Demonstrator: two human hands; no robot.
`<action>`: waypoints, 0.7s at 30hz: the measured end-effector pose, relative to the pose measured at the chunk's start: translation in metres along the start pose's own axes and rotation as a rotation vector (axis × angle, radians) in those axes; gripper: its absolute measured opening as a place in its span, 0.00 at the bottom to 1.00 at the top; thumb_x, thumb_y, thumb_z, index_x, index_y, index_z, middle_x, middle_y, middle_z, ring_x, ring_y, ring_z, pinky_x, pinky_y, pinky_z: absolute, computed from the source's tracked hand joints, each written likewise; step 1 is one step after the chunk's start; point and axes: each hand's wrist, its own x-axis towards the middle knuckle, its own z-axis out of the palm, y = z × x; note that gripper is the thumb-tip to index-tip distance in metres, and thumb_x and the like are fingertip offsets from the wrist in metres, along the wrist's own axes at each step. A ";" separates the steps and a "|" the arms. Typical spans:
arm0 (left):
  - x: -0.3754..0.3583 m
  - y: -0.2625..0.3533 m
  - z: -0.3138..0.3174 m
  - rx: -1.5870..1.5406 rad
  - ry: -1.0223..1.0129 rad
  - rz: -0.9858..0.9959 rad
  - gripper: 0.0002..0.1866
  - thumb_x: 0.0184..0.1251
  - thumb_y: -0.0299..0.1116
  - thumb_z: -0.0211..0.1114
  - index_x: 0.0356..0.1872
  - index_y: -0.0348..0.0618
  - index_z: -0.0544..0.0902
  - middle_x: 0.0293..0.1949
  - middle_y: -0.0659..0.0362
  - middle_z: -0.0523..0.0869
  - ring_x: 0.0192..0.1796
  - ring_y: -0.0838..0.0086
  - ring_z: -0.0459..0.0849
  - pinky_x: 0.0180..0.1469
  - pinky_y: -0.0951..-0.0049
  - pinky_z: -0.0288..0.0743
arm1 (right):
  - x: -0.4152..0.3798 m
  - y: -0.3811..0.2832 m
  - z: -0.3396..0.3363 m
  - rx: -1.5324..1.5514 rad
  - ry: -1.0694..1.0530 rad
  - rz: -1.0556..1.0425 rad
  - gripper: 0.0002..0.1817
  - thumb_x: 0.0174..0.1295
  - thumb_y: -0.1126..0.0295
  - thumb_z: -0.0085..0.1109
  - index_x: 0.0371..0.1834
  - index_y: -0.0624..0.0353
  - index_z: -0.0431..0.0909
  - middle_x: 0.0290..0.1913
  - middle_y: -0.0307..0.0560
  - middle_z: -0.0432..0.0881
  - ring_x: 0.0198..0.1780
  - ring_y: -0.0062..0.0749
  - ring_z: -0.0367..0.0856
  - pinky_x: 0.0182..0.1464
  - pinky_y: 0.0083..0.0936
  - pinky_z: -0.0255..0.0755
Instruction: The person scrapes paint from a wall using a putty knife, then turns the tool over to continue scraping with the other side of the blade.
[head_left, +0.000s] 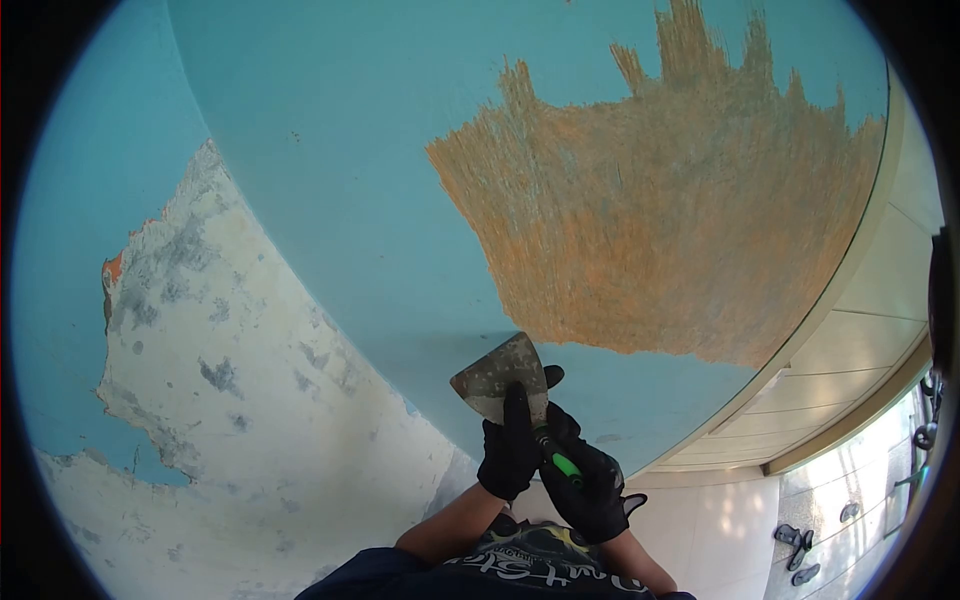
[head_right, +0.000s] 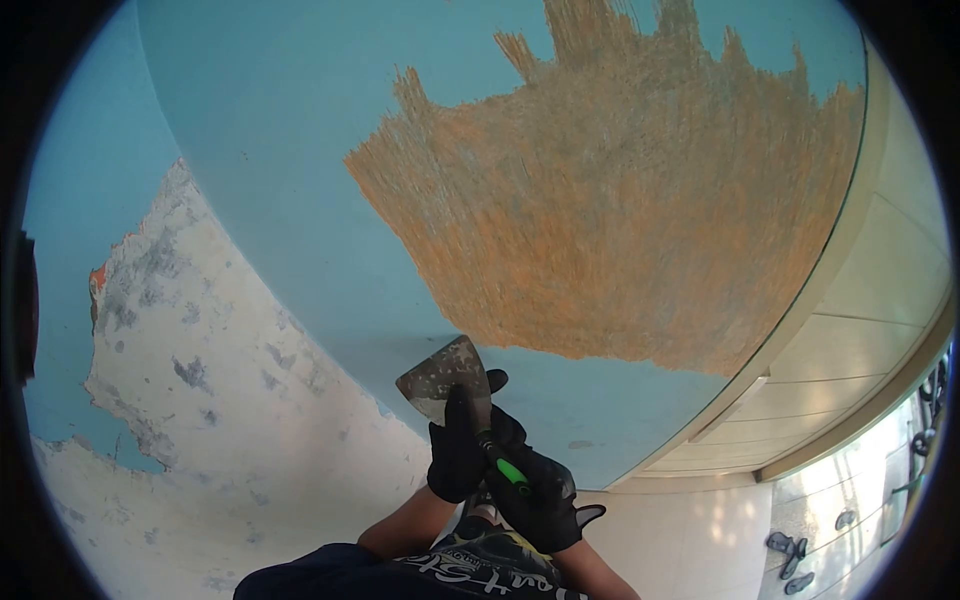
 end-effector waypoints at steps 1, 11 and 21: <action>-0.001 0.000 -0.001 -0.016 -0.008 -0.011 0.32 0.83 0.55 0.48 0.66 0.32 0.73 0.23 0.57 0.82 0.28 0.67 0.84 0.35 0.66 0.80 | 0.000 0.001 0.001 0.002 0.001 0.007 0.21 0.59 0.77 0.70 0.57 0.66 0.81 0.45 0.58 0.89 0.42 0.44 0.91 0.43 0.31 0.80; 0.000 0.004 0.003 0.002 -0.004 0.004 0.31 0.84 0.53 0.48 0.66 0.30 0.72 0.23 0.57 0.82 0.28 0.67 0.84 0.34 0.66 0.79 | 0.008 0.004 0.007 0.084 0.088 -0.023 0.19 0.61 0.73 0.70 0.57 0.59 0.85 0.39 0.54 0.89 0.37 0.42 0.90 0.39 0.31 0.80; 0.003 0.003 0.006 0.004 0.015 0.020 0.31 0.84 0.53 0.47 0.65 0.31 0.73 0.23 0.57 0.81 0.27 0.68 0.82 0.33 0.66 0.79 | 0.008 0.001 0.003 0.116 0.043 0.024 0.19 0.61 0.74 0.70 0.56 0.60 0.85 0.39 0.54 0.89 0.38 0.40 0.90 0.40 0.30 0.80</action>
